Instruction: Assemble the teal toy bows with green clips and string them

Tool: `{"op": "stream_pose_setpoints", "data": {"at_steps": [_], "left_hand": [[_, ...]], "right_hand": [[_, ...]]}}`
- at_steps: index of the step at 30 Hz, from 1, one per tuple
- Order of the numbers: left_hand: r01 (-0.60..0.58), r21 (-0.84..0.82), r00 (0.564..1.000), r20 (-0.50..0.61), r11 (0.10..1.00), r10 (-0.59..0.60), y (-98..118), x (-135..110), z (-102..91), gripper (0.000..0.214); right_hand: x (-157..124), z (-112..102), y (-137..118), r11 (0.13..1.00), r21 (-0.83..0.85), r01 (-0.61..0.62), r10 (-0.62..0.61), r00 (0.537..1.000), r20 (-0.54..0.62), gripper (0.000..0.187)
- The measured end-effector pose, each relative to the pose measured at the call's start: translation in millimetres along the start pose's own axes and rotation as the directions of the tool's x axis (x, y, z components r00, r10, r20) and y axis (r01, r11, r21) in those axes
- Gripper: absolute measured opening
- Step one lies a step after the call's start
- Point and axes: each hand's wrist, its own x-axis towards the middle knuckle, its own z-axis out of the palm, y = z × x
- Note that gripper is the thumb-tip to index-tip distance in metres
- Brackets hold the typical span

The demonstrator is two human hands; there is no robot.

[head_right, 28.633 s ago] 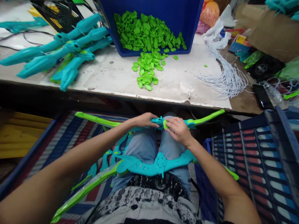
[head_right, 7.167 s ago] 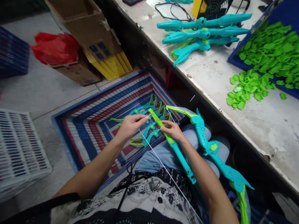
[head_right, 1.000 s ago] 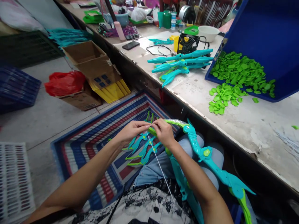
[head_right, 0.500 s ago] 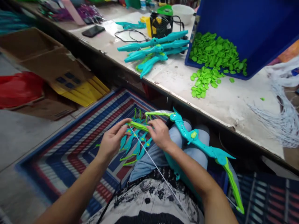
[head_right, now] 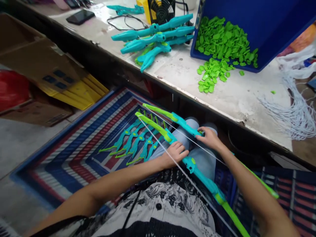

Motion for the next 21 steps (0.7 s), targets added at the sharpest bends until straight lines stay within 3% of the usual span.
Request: {"op": "stream_pose_setpoints", "data": {"at_steps": [2, 5, 7, 9, 12, 15, 18, 21], "left_hand": [[0.009, 0.024, 0.998, 0.066, 1.000, -0.010, -6.0, 8.1, -13.5, 0.029], [0.077, 0.044, 0.992, 0.100, 0.996, -0.081, -22.2, 13.1, -33.2, 0.047], [0.141, 0.064, 0.982, 0.114, 0.988, -0.148, -35.9, 19.7, -41.0, 0.056], [0.190, 0.079, 0.967, 0.155, 0.979, -0.201, -48.1, 30.2, -45.3, 0.064], [0.270, 0.123, 0.936, 0.198, 0.955, -0.290, -59.9, 48.2, -49.2, 0.073], [0.208, 0.219, 0.941, 0.221, 0.953, -0.256, -65.1, 64.8, -50.0, 0.073], [0.112, 0.206, 0.938, 0.302, 0.972, -0.172, -67.3, 80.1, -45.1, 0.050], [0.123, 0.100, 0.930, 0.336, 0.987, -0.150, -70.5, 86.7, -41.9, 0.035]], "right_hand": [[5.7, -15.2, -1.5, 0.978, 0.207, -0.041, -0.004, 0.977, 0.214, 0.033], [18.5, -26.2, -0.6, 0.909, 0.342, -0.237, 0.035, 0.863, 0.504, 0.040], [32.8, -27.9, 0.3, 0.866, 0.338, -0.369, 0.089, 0.778, 0.621, 0.040], [49.1, -29.8, 0.6, 0.860, 0.304, -0.410, 0.123, 0.744, 0.657, 0.035], [67.3, -38.6, -0.6, 0.894, 0.200, -0.402, 0.203, 0.760, 0.618, 0.025], [70.7, -52.7, -1.0, 0.941, 0.096, -0.324, 0.252, 0.863, 0.438, 0.023], [62.1, -65.5, -0.1, 0.987, -0.050, -0.155, 0.161, 0.972, 0.171, 0.027], [47.4, -77.6, -2.9, 0.987, -0.160, -0.030, 0.028, 1.000, -0.012, 0.027]]}}
